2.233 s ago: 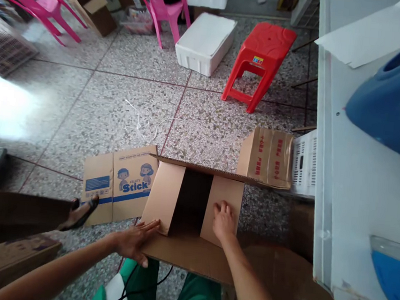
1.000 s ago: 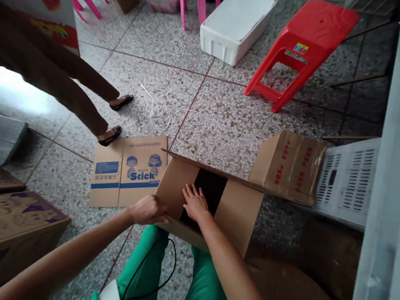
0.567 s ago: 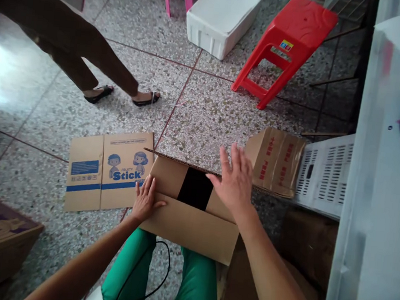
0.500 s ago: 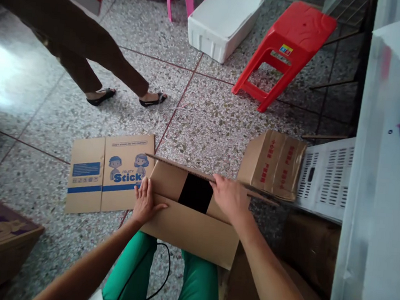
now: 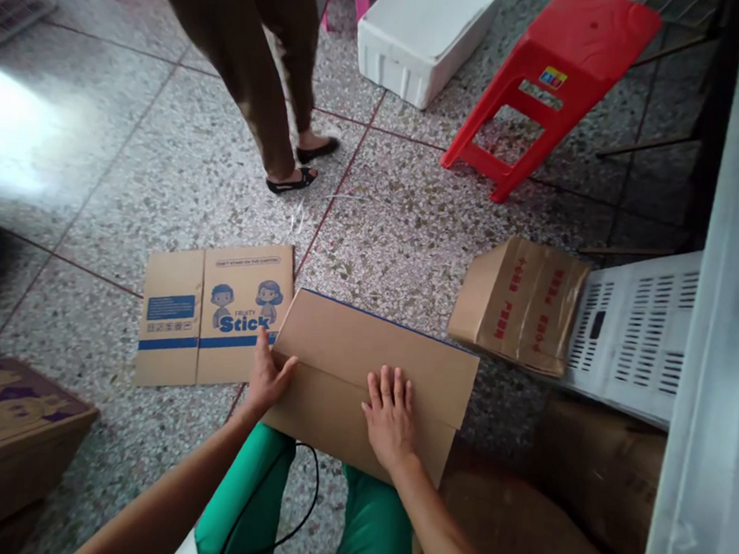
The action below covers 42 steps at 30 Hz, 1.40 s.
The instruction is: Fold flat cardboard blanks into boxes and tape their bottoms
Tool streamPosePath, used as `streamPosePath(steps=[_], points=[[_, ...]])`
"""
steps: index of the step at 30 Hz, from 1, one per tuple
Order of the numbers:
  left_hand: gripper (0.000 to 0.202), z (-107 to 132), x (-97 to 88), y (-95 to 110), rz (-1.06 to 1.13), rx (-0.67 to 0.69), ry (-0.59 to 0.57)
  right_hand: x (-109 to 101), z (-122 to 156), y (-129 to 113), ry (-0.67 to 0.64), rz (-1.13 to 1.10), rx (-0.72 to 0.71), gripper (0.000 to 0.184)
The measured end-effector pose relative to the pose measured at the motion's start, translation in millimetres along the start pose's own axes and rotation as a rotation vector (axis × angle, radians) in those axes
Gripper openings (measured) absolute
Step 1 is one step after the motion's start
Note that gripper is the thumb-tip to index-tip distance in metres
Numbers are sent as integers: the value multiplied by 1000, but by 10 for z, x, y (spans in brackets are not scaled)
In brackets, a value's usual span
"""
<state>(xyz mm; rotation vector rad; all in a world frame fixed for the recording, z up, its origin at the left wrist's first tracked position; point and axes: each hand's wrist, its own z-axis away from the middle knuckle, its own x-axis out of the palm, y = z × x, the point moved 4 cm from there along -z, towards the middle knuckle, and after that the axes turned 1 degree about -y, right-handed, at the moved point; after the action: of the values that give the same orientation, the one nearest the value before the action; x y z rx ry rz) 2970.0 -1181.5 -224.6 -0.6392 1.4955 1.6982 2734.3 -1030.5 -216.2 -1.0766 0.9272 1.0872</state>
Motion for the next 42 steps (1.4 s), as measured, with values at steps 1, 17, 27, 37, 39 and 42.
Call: streamPosePath(steps=[1, 17, 27, 37, 39, 42], points=[[88, -21, 22, 50, -35, -35, -13, -23, -14, -17, -5, -7, 20, 54], [80, -175, 51, 241, -210, -184, -91, 110, 962, 1348, 79, -1192, 1008, 64], [71, -281, -28, 130, -340, -158, -147, 260, 1170, 1331, -98, -1618, 894, 53], [63, -305, -30, 117, -390, -136, -112, 223, 1259, 1203, -129, -1652, 823, 50], [62, -309, -32, 100, -391, -136, -121, 202, 1250, 1178, -130, -1608, 807, 51], [60, -304, -22, 99, -389, -141, -129, 191, 1239, 1162, -111, -1516, 797, 52]])
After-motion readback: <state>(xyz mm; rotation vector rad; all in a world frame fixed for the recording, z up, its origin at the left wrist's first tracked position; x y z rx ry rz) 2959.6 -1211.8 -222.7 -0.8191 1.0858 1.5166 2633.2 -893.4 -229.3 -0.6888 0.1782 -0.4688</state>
